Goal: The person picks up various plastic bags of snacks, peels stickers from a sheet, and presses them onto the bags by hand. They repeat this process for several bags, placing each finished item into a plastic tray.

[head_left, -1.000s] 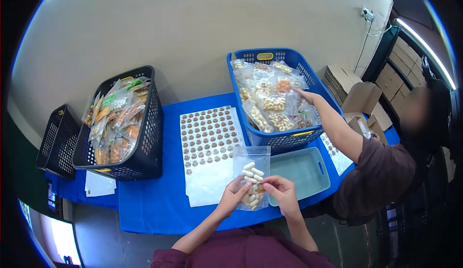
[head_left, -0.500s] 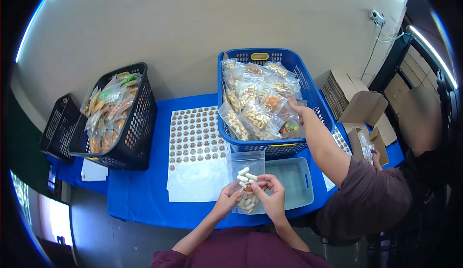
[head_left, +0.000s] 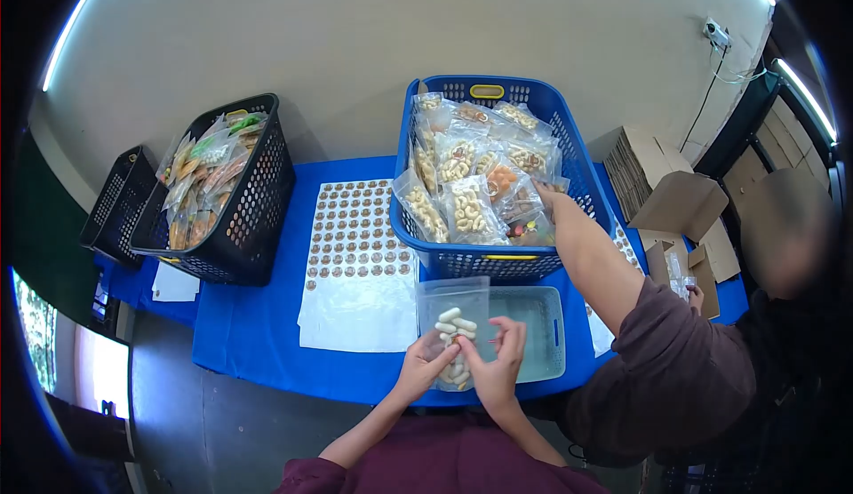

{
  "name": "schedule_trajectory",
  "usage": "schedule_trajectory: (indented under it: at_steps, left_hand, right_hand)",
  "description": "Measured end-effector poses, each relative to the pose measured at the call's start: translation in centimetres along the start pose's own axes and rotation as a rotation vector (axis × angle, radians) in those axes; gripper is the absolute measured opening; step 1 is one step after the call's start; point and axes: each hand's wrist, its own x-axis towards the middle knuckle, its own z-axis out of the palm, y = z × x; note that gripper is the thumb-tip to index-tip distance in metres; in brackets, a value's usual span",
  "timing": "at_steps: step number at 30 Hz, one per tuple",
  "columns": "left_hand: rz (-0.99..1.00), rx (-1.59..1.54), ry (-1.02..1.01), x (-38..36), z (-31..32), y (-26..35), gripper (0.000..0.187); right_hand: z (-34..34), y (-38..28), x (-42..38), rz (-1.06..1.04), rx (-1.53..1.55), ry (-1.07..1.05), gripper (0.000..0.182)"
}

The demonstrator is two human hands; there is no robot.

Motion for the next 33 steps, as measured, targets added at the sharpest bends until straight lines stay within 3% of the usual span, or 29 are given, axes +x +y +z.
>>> schedule_trajectory:
  at_steps: [6,11,17,20,24,33]
  left_hand:
    - [-0.110,0.100,-0.094,-0.4,-0.5,0.8,0.041]
    - [-0.056,0.135,-0.074,-1.0,-0.9,0.1,0.040]
    - [-0.063,0.138,-0.107,-1.1,-2.6,2.2,0.038]
    - [-0.064,0.102,-0.078,-1.2,-3.1,4.0,0.036]
    - [-0.071,0.167,-0.014,-1.1,-5.3,5.8,0.033]
    - [-0.014,0.311,-0.143,-0.9,-9.2,8.3,0.032]
  right_hand:
    - [-0.6,2.6,0.6,0.414,0.787,-0.410,0.036]
    - [1.1,1.2,-0.3,0.362,0.684,-0.266,0.013]
    - [3.0,0.3,-0.9,0.493,0.885,-0.219,0.017]
    - [3.9,0.2,-0.2,0.423,0.937,-0.346,0.017]
    - [5.7,-2.9,-0.7,0.353,0.834,-0.351,0.015]
    - [9.1,-4.7,-1.9,0.377,0.793,-0.259,0.020]
